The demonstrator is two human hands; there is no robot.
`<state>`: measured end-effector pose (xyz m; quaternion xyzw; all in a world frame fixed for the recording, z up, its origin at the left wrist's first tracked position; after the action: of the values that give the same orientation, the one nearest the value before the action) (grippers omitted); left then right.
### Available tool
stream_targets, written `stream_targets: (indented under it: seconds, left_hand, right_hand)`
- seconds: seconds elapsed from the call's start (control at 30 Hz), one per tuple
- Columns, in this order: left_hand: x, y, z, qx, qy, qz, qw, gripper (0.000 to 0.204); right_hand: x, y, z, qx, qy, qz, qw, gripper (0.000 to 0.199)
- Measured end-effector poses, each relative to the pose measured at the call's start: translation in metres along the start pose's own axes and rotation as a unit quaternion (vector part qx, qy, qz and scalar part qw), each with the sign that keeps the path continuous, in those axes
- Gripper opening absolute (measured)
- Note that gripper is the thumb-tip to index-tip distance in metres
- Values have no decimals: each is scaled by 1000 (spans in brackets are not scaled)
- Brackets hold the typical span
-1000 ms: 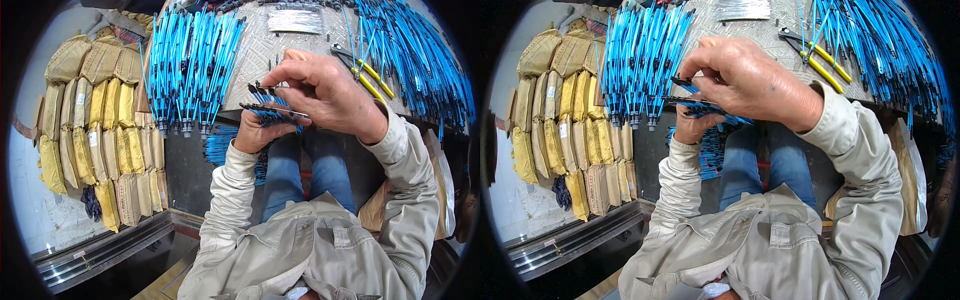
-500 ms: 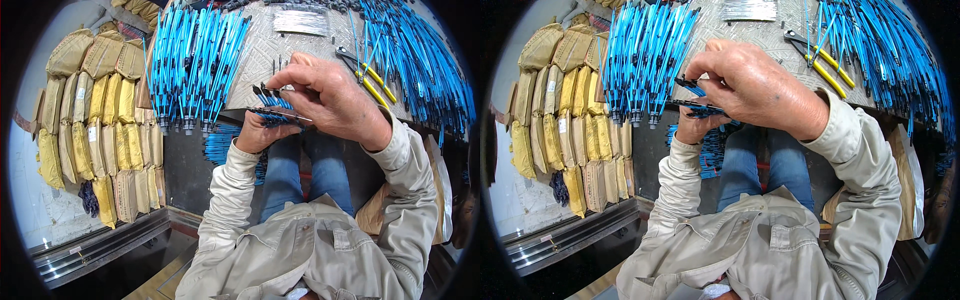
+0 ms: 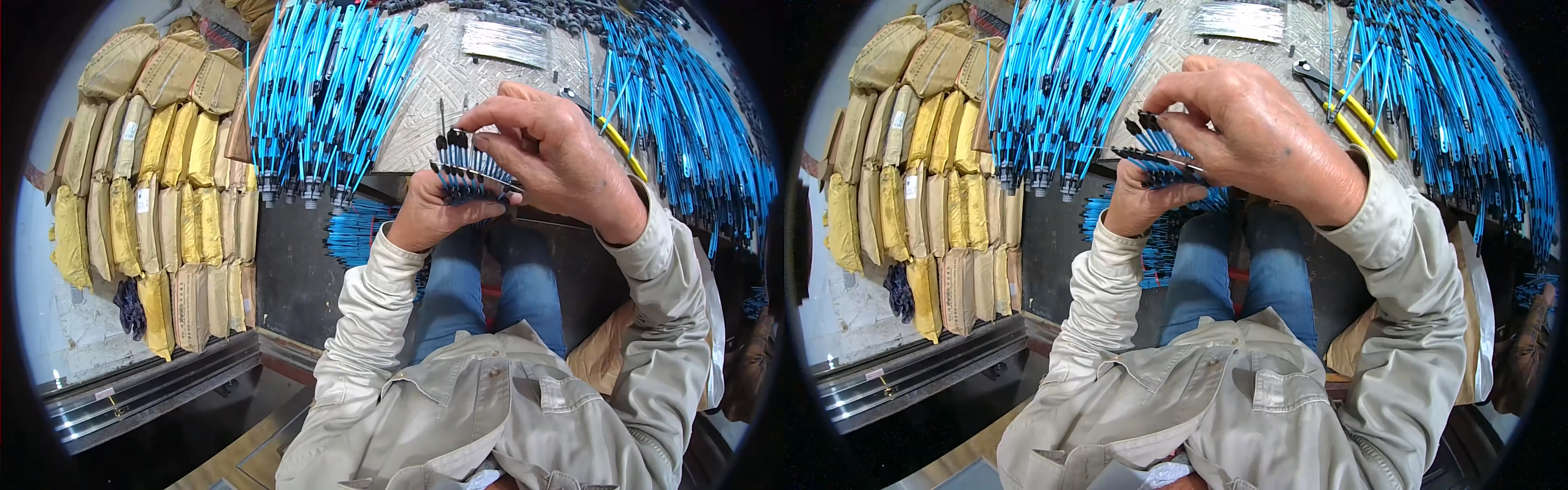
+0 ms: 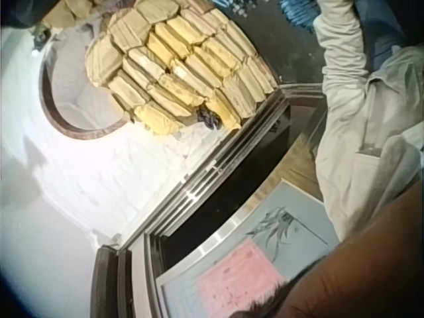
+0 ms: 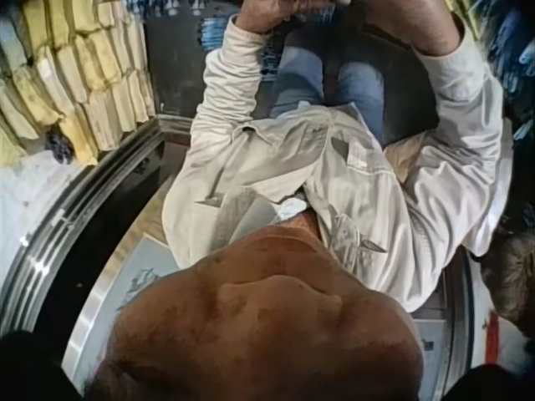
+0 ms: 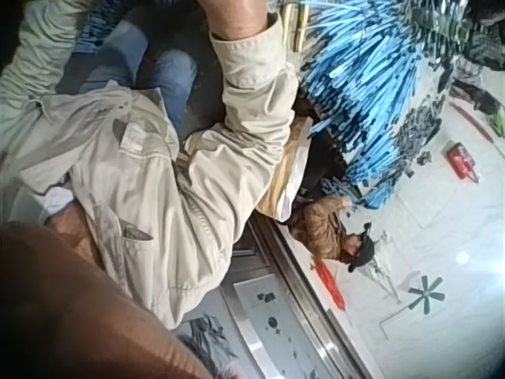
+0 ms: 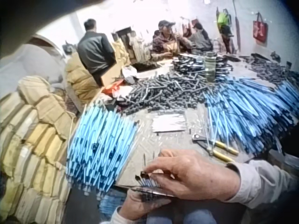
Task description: The person assembles umbrella ribs onto a hub by threading wire through the ribs, mounting the rib ends into the plastic hub by hand, and tightening and cutting the wire with pliers.
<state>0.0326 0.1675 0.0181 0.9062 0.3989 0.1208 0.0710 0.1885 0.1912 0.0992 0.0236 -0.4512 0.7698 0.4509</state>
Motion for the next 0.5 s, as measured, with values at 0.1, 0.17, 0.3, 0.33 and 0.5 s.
stream_targets:
  seconds: [0.1, 0.17, 0.3, 0.33, 0.5]
  left_hand:
    - [-1, -2, 1, -28, -16, 18, 999, 20]
    - [0, -1, 1, -26, -9, 17, 999, 20]
    - [0, -1, -1, -11, 7, 11, 1000, 21]
    - [0, -2, -2, -2, 10, 12, 1000, 21]
    - [-2, -3, 1, -63, 5, 7, 998, 22]
  right_hand:
    - [2, -2, 1, 23, 34, 15, 999, 17]
    - [3, -2, 1, 15, 27, 27, 999, 18]
    - [5, -5, 2, 26, -1, 46, 999, 18]
    - [5, -5, 3, 34, -13, 52, 998, 18]
    - [7, 0, 4, 38, -15, 36, 999, 15]
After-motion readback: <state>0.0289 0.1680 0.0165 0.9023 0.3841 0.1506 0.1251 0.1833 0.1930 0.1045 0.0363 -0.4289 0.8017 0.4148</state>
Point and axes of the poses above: each hand's wrist, its own x-axis towards the middle knuckle, its own y-axis out of the palm, z = x × y, the point moved 2 cm from there along x, towards the middle knuckle, and after that the axes turned 9 degrees about z, right-handed, at the moved point
